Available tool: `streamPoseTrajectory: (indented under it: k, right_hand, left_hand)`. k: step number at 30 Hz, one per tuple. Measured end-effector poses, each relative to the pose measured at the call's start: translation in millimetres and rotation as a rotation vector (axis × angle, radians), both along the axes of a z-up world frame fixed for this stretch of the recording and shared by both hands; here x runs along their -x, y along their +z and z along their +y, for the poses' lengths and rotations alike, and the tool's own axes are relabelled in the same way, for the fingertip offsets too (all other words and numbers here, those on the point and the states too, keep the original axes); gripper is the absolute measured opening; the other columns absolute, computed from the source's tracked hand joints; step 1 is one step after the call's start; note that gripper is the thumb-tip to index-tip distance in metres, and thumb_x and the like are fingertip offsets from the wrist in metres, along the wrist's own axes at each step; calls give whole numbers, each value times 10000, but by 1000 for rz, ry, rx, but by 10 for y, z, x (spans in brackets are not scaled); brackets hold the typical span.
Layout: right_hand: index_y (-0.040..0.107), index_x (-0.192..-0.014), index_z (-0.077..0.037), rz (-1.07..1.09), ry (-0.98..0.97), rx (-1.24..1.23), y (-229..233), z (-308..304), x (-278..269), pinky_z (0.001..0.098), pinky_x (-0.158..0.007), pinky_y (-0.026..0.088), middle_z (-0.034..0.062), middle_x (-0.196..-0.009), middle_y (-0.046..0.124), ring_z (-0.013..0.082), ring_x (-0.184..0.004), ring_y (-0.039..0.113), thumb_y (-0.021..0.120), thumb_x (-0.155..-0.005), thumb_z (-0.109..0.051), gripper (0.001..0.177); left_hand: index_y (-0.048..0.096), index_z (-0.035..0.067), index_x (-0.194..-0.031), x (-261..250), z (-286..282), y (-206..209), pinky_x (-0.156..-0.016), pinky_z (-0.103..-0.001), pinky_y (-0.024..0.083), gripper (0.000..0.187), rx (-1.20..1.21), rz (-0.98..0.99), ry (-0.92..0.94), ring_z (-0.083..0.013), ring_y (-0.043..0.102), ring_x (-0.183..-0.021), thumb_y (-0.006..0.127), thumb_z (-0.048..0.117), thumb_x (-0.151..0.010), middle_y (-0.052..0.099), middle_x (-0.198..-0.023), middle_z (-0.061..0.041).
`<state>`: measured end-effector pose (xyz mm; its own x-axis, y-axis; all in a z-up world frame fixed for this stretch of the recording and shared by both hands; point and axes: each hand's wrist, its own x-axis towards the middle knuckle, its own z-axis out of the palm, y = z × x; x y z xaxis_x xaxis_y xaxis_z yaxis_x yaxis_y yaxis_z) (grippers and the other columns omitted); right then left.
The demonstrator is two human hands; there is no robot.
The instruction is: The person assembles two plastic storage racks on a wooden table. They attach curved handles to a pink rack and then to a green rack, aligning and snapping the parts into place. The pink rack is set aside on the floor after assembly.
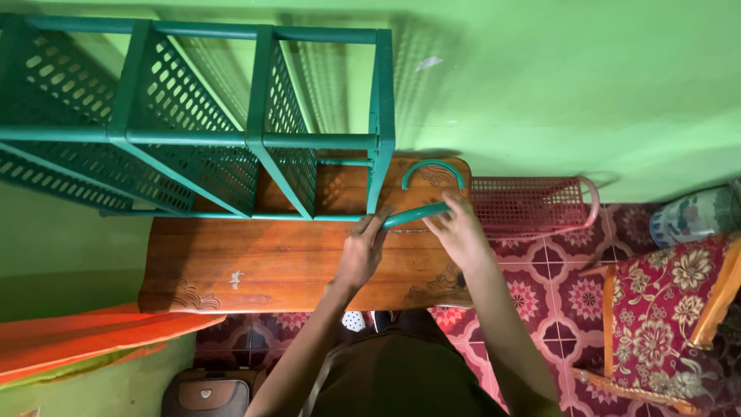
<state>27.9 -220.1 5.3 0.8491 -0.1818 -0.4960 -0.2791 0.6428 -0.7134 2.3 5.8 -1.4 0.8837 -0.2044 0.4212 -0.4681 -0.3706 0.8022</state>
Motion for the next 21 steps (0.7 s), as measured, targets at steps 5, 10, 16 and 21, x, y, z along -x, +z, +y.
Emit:
streamPoseTrajectory:
  k: [5, 10, 16, 21]
  right_hand:
    - [562, -1423, -125, -145, 196, 880, -453, -203, 251, 358, -728, 563, 78, -1143, 643, 174, -899, 620, 631, -984, -351, 499]
    - [684, -1157, -8, -488, 204, 1326, -781, -593, 484, 323, -644, 527, 86, -897, 673, 176, -760, 651, 706, -959, -369, 412]
    - [707, -1103, -18, -279, 219, 1348, -1071, -1005, 164, 380, -651, 509, 102, -834, 650, 220, -703, 640, 717, -951, -328, 346]
    - [738, -1137, -50, -90, 220, 1382, -1421, -1334, -454, 395, -667, 535, 124, -811, 685, 254, -700, 678, 778, -894, -320, 366]
  left_hand:
    - [514, 151, -1438, -124, 11, -17, -742, -506, 556, 454, -146, 95, -70, -417, 686, -953, 622, 158, -997, 686, -1225, -161]
    - [543, 187, -1416, -351, -284, -266, -728, -511, 548, 396, -246, 202, -95, -398, 698, -918, 593, 213, -1023, 699, -1136, -133]
    - [513, 137, -1383, -678, -759, -843, -715, -526, 534, 432, -162, 192, -77, -427, 683, -904, 624, 234, -977, 695, -1073, -195]
    - [513, 111, -1409, -1164, -903, -1505, -730, -549, 519, 477, -193, 497, -10, -465, 666, -858, 621, 250, -966, 667, -997, -278]
